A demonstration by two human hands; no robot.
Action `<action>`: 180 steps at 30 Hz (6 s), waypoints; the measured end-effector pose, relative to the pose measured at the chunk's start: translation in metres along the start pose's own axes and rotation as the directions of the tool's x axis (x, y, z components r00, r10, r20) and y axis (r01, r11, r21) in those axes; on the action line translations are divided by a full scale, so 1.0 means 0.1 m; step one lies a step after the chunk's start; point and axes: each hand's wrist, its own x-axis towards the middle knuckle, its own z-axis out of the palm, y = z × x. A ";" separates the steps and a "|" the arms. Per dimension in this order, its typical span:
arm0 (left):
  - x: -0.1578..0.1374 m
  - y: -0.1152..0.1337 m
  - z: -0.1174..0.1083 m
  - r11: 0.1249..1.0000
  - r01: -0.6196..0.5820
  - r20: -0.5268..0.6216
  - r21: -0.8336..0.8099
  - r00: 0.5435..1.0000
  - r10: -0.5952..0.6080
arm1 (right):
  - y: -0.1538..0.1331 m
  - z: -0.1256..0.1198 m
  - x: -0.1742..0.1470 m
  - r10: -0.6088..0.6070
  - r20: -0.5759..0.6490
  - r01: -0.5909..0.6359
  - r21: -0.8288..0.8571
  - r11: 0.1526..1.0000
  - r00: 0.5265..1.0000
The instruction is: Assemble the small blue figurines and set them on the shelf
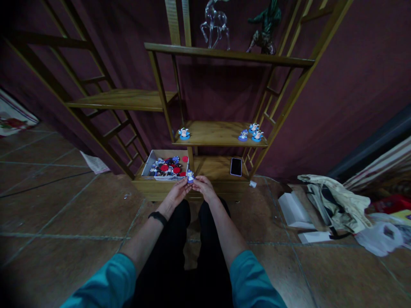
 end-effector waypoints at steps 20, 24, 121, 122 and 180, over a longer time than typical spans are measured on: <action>0.00 0.00 0.01 1.000 -0.014 -0.020 0.009 1.000 0.014 | 0.00 -0.01 0.01 0.023 0.044 -0.024 0.001 1.000 0.999; -0.01 0.00 0.02 0.998 -0.021 0.015 0.051 1.000 0.020 | 0.02 -0.01 0.02 0.019 0.030 -0.020 0.007 1.000 0.999; 0.03 -0.07 -0.05 0.996 -0.054 0.016 0.078 0.998 0.053 | 0.11 -0.07 0.06 0.068 0.017 -0.068 0.044 0.997 0.998; 0.03 -0.08 -0.05 0.996 -0.053 0.015 0.072 0.999 0.052 | 0.10 -0.08 0.06 0.060 0.021 -0.061 0.041 0.997 0.998; 0.18 -0.24 0.01 0.989 -0.141 -0.073 0.046 0.987 0.144 | 0.21 -0.16 0.22 -0.020 -0.012 0.022 0.234 0.972 1.000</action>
